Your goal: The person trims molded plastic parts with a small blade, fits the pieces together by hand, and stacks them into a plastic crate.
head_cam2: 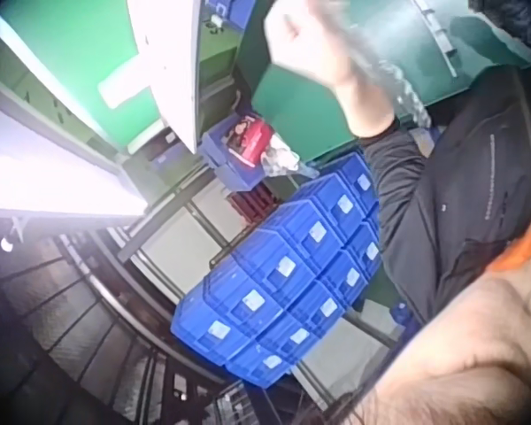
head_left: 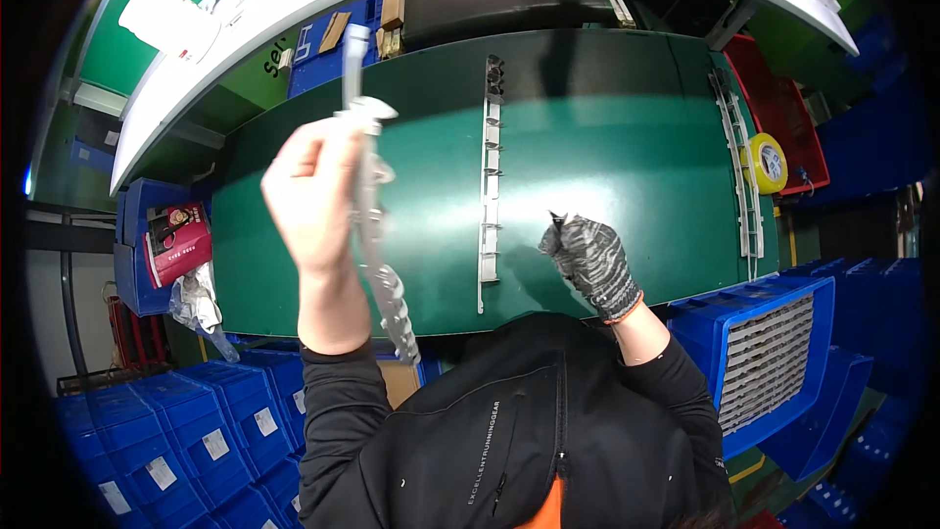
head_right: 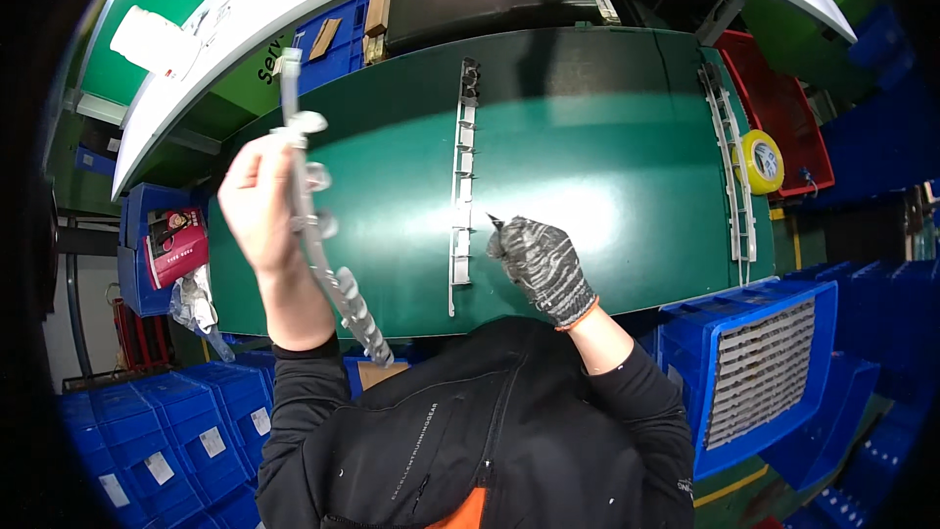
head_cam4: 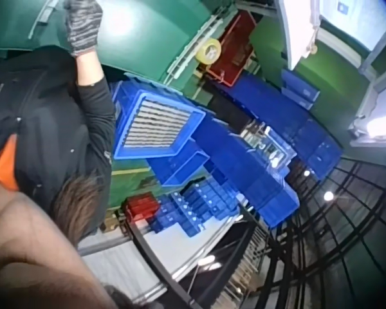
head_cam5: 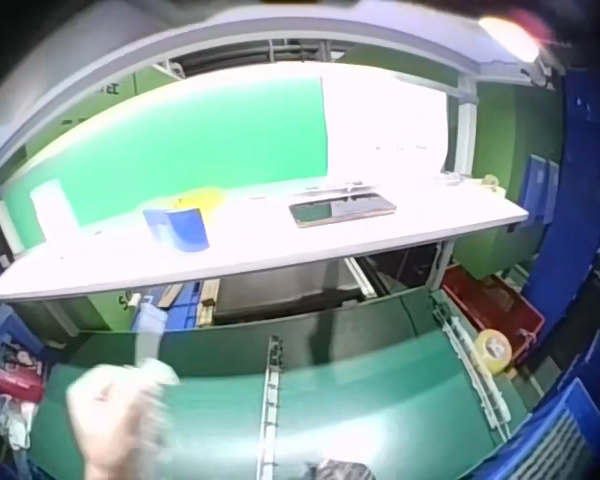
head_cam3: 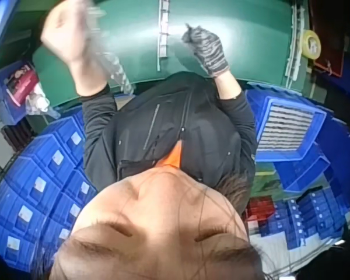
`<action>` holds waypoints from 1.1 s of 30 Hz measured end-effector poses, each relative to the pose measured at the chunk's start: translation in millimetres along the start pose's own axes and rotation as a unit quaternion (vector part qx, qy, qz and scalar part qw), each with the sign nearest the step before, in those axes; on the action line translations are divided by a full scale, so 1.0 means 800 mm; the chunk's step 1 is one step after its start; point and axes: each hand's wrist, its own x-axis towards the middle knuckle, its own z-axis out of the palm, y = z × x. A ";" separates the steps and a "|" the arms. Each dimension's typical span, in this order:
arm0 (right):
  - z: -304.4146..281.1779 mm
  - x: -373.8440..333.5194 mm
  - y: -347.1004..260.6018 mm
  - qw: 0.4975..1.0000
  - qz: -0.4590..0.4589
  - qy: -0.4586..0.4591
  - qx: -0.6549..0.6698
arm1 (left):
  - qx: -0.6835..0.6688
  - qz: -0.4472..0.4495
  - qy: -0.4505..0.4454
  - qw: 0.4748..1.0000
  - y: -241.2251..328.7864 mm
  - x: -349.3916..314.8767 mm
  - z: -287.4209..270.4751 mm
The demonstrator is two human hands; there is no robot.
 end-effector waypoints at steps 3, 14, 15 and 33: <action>0.025 0.005 0.003 0.976 -0.140 0.031 -0.162 | 0.063 -0.230 -0.192 0.952 -0.051 -0.035 0.038; 0.036 -0.002 -0.016 0.980 -0.064 0.027 -0.184 | -0.111 -0.347 -0.255 0.896 -0.104 -0.080 0.062; 0.037 -0.001 -0.014 0.980 -0.074 0.038 -0.178 | -0.114 -0.346 -0.263 0.893 -0.104 -0.080 0.062; 0.016 -0.008 -0.008 0.961 -0.088 0.228 -0.131 | -0.067 -0.354 -0.252 0.898 -0.105 -0.092 0.064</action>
